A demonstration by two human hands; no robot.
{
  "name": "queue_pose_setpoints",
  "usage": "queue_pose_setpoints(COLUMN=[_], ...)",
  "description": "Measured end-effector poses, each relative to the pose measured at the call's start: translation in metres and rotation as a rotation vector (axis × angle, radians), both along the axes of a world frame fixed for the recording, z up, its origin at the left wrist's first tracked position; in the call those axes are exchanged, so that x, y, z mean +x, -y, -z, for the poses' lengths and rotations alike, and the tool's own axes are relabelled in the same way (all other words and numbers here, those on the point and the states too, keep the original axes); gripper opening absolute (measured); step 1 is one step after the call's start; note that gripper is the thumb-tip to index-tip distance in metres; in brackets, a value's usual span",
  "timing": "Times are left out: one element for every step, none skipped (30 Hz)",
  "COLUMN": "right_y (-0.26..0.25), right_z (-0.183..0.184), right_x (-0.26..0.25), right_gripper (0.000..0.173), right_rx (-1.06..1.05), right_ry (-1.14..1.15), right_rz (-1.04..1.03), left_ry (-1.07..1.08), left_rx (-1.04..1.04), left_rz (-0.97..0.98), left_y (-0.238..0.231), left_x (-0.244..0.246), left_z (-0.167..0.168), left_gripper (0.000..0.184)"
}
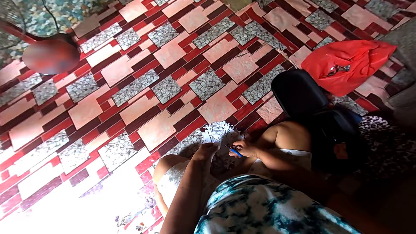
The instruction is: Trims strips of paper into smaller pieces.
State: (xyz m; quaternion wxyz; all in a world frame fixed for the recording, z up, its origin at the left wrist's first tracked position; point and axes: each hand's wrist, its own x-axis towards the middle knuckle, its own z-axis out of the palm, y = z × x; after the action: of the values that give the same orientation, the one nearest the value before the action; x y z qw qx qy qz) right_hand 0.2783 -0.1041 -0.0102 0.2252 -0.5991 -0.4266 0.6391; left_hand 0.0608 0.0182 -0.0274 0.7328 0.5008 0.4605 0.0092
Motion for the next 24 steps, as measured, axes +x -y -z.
queue_pose_setpoints(right_y=[0.0,0.0,0.0,0.0,0.0,0.0,0.0,0.0,0.0,0.0,0.0,0.0,0.001,0.001,0.001,0.001,0.001,0.001,0.0,0.0,0.001,0.001,0.0,0.0], right_z=[0.0,0.0,0.001,0.002,0.002,0.002,0.001,0.001,0.002,0.002,0.002,0.002,0.001,0.001,0.001,0.002,0.002,0.001,0.0,0.0,0.0,0.0,0.001,0.0], right_x=[0.0,0.0,0.0,0.0,0.0,0.0,0.0,0.0,0.0,0.0,0.0,0.0,0.001,0.001,0.001,0.002,0.002,0.002,0.002,0.003,0.003,0.003,0.003,0.003], right_gripper=[0.035,0.035,0.035,0.036,0.036,0.036,0.036,0.036,0.035,0.034,0.033,0.032,0.031,0.031,0.03,0.03,0.031,0.033,0.034,0.035,0.034,0.034,0.035,0.035], right_rx=[0.002,0.007,0.015,0.025,0.038,0.044,0.046,0.048,0.051,0.057,0.06,0.061,0.06,0.06,0.062,0.061,0.055,0.045,0.033,0.027,0.025,0.022,0.011,-0.011], right_ry=[0.001,0.003,0.005,0.009,0.015,0.016,0.015,0.011,0.01,0.011,0.01,0.009,0.005,0.001,0.002,0.007,0.017,0.031,0.043,0.053,0.053,0.048,0.039,0.032], right_rz=[-0.011,-0.021,-0.028,-0.035,-0.039,-0.039,-0.032,-0.024,-0.018,-0.013,-0.009,-0.006,0.0,0.005,0.013,0.027,0.042,0.058,0.07,0.077,0.084,0.087,0.088,0.086], left_ry=[0.003,0.009,0.015,0.021,0.021,0.016,0.01,0.005,-0.004,-0.015,-0.018,-0.017,-0.011,0.001,0.02,0.042,0.058,0.061,0.05,0.034,0.025,0.016,0.008,0.0], left_rx=[-0.008,-0.016,-0.022,-0.024,-0.026,-0.028,-0.028,-0.025,-0.017,-0.005,0.002,0.0,-0.004,-0.004,-0.004,-0.008,-0.017,-0.027,-0.038,-0.043,-0.046,-0.049,-0.055,-0.057], left_rz=[-0.001,-0.003,-0.006,-0.01,-0.011,-0.01,-0.011,-0.006,0.008,0.025,0.029,0.027,0.019,0.016,0.015,0.01,0.006,-0.001,-0.006,-0.013,-0.03,-0.045,-0.056,-0.067], left_y=[0.0,0.0,0.001,0.002,0.002,0.002,0.003,0.003,0.002,0.002,0.002,0.002,0.001,0.001,0.0,0.0,0.0,0.0,0.0,0.001,0.003,0.004,0.004,0.004], left_x=[0.0,0.0,0.0,0.001,0.001,0.002,0.003,0.003,0.003,0.003,0.003,0.003,0.003,0.003,0.002,0.0,-0.001,-0.003,-0.003,-0.003,-0.003,-0.003,-0.002,-0.002], left_z=[0.0,0.0,0.0,-0.001,-0.002,-0.003,-0.004,-0.004,-0.004,-0.004,-0.004,-0.003,-0.003,-0.001,0.0,0.002,0.002,0.001,-0.001,-0.004,-0.008,-0.01,-0.011,-0.011], left_gripper=[0.012,0.012,0.012,0.011,0.011,0.011,0.011,0.011,0.011,0.011,0.012,0.012,0.012,0.012,0.012,0.013,0.013,0.013,0.013,0.012,0.011,0.01,0.011,0.012])
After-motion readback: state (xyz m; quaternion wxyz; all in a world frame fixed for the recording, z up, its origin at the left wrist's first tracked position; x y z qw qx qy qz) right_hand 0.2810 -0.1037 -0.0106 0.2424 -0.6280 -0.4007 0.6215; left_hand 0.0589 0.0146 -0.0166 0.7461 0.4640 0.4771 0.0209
